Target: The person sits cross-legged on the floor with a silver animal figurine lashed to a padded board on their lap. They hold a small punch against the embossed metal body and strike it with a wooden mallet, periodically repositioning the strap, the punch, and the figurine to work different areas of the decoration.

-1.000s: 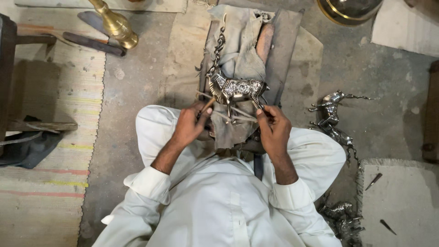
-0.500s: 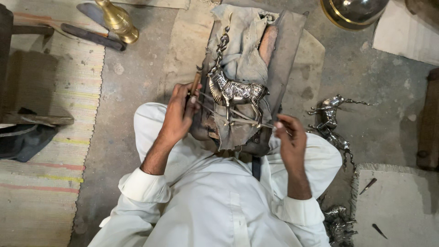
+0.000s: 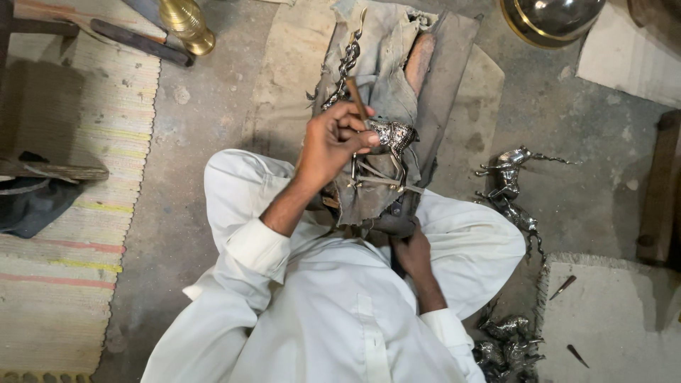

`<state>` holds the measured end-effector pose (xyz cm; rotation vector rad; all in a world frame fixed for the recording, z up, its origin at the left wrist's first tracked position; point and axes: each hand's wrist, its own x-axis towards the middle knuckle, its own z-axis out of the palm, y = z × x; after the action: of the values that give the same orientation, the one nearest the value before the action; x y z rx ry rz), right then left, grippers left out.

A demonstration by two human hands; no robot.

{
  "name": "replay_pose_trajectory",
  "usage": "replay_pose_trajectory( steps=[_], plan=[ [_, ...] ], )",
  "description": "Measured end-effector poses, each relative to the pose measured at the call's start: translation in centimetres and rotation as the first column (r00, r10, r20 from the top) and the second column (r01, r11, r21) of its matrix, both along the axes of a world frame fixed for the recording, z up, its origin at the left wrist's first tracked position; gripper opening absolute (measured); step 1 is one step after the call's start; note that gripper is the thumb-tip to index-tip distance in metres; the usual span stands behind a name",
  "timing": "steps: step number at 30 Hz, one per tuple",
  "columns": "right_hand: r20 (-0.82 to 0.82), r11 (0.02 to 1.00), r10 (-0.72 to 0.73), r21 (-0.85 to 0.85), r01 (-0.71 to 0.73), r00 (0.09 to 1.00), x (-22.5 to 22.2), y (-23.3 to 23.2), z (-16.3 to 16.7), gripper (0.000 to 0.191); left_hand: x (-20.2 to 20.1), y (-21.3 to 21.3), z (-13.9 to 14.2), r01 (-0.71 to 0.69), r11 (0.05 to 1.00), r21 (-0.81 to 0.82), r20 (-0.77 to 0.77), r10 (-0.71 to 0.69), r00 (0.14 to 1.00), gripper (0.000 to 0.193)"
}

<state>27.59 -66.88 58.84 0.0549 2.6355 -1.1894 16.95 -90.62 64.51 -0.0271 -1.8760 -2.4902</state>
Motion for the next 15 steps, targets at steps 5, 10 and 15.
replay_pose_trajectory(
  steps=[5,10,15],
  plan=[
    [0.624,0.587,-0.127,-0.580,0.566,0.771,-1.5,3.3,0.5,0.045,-0.4,1.2,0.6,0.008,0.988,-0.153,-0.034,-0.013,0.999,0.029],
    [0.588,0.585,-0.166,-0.587,0.559,0.791,-4.6,9.1,2.4,0.035,-0.1,2.1,0.9,-0.041,0.952,-0.303,-0.189,-0.018,0.982,0.025],
    [0.079,0.940,0.010,-0.342,0.018,0.997,-9.1,11.3,7.5,0.029,0.6,2.7,0.5,-0.132,0.938,-0.321,-0.268,0.044,0.963,0.025]
  ],
)
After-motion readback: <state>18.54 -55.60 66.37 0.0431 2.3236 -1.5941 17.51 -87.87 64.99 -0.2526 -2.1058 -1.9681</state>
